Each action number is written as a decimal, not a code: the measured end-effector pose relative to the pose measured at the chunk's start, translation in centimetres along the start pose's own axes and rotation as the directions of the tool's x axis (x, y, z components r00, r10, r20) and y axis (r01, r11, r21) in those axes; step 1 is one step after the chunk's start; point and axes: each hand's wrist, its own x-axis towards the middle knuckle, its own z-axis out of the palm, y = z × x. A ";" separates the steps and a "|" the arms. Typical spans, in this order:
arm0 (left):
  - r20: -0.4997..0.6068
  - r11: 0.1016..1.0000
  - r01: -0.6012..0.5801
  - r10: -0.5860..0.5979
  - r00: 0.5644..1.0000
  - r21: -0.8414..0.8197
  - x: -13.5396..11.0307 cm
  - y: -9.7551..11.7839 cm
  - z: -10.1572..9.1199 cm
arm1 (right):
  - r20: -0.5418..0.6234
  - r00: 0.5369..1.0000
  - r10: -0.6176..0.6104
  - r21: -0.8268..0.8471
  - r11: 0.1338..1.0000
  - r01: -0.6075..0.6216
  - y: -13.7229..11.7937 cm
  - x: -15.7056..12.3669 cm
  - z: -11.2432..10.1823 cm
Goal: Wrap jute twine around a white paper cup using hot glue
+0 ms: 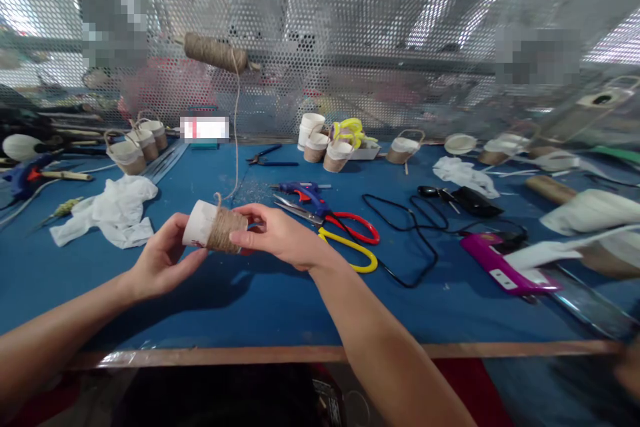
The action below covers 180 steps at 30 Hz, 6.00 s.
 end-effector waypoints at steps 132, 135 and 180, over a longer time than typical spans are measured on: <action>0.083 0.928 0.370 -0.373 0.924 0.048 1.8 -0.8 0.0 | -0.053 0.950 -0.308 -0.890 0.447 0.096 -2.5 -3.9 -1.3; 0.091 0.935 0.354 -0.355 0.931 0.023 1.7 -0.8 -0.1 | -0.158 0.949 -0.272 -0.856 0.516 0.005 -2.2 -3.9 -1.4; 0.126 0.949 0.314 -0.312 0.942 0.004 1.6 -0.5 -0.2 | -0.191 0.942 -0.277 -0.815 0.580 0.005 -3.2 -3.7 -1.4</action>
